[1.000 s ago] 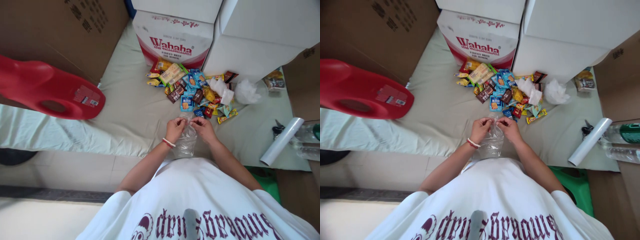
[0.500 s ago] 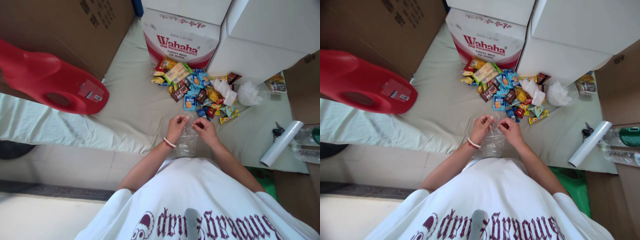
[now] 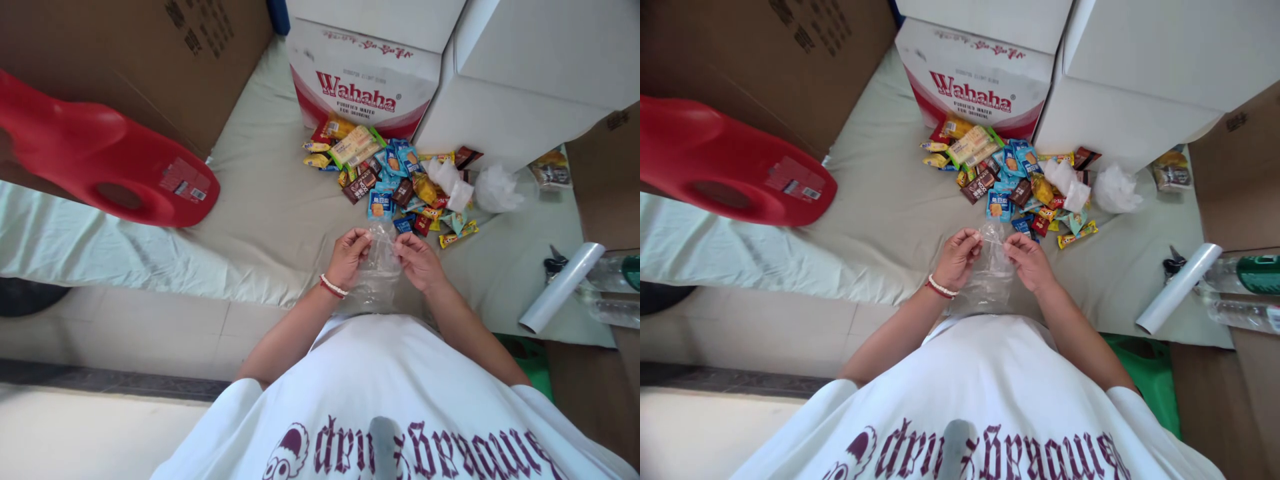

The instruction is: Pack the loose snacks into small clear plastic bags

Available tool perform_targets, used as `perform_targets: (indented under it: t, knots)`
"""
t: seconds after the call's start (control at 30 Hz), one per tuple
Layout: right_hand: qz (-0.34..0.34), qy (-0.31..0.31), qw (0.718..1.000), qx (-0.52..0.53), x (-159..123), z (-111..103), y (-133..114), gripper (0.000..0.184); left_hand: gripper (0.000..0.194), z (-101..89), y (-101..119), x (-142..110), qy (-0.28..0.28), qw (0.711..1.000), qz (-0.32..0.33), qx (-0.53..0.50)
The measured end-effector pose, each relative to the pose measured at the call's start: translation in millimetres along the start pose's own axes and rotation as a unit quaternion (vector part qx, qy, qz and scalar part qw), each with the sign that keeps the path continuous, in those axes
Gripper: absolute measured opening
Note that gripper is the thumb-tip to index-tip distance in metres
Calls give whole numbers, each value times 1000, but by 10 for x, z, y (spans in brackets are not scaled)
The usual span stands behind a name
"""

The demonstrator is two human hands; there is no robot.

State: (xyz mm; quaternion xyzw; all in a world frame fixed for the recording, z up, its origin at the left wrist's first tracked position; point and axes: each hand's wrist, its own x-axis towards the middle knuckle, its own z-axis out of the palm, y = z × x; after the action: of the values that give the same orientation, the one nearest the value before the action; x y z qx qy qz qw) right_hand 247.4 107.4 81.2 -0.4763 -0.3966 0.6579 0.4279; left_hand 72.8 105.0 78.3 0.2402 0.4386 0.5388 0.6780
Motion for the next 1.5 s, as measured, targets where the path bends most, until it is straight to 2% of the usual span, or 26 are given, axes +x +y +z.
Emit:
perform_targets:
  t: [0.13, 0.33, 0.43, 0.57, 0.7, 0.77, 0.9, 1.0, 1.07, 1.1, 1.17, 1.2, 1.27, 1.37, 1.43, 1.5]
  knots:
    - [14, -3, 998, 59, -10, -33, -84, 41, 32, -98, 92, -59, -7, 999, 9, -52]
    - [-37, -34, 998, -46, 7, 177, -64, 40, 26, -29, 93, -187, -33, 997, 59, -21]
    - [-41, 19, 999, 14, 88, 205, -67, 34, 27, -72, 149, -214, -5, 995, 68, -71]
    - [-20, 81, 991, 107, 213, 76, -152, 44, 28, -355, 270, -192, 89, 985, 33, -142]
    - [1, 115, 991, 75, 298, -30, -336, 47, 25, -697, 385, -194, 215, 972, 0, -98]
    - [6, 82, 996, 45, 321, -59, -481, 47, 24, -872, 493, -198, 232, 971, -18, -58]
    - [19, -9, 1000, -18, 365, -77, -735, 43, 20, -1228, 790, -167, 186, 982, -42, 11]
    - [44, -13, 998, -33, 424, -5, -716, 41, 18, -1340, 868, -184, 250, 965, -32, 69]
    - [55, 25, 998, -7, 454, 95, -599, 40, 35, -1260, 763, -260, 275, 953, -79, 96]
    - [58, 46, 997, 15, 457, 154, -526, 39, 50, -1174, 666, -314, 256, 953, -124, 102]
    - [60, 72, 993, 66, 427, 273, -385, 38, 72, -941, 420, -418, 163, 957, -223, 91]
    - [61, 73, 991, 90, 392, 323, -326, 37, 73, -811, 291, -450, 125, 961, -235, 74]
    - [70, 61, 986, 139, 292, 387, -243, 36, 59, -567, 69, -437, 101, 977, -180, 43]
    - [86, 49, 974, 204, 105, 344, -192, 36, 34, -333, -96, -240, 167, 983, -72, 16]
    - [91, 63, 969, 223, -12, 210, -177, 37, 24, -294, -90, -73, 197, 979, -56, -2]
    - [85, 93, 969, 215, -112, 15, -151, 38, 17, -346, -14, 64, 207, 978, -33, 5]
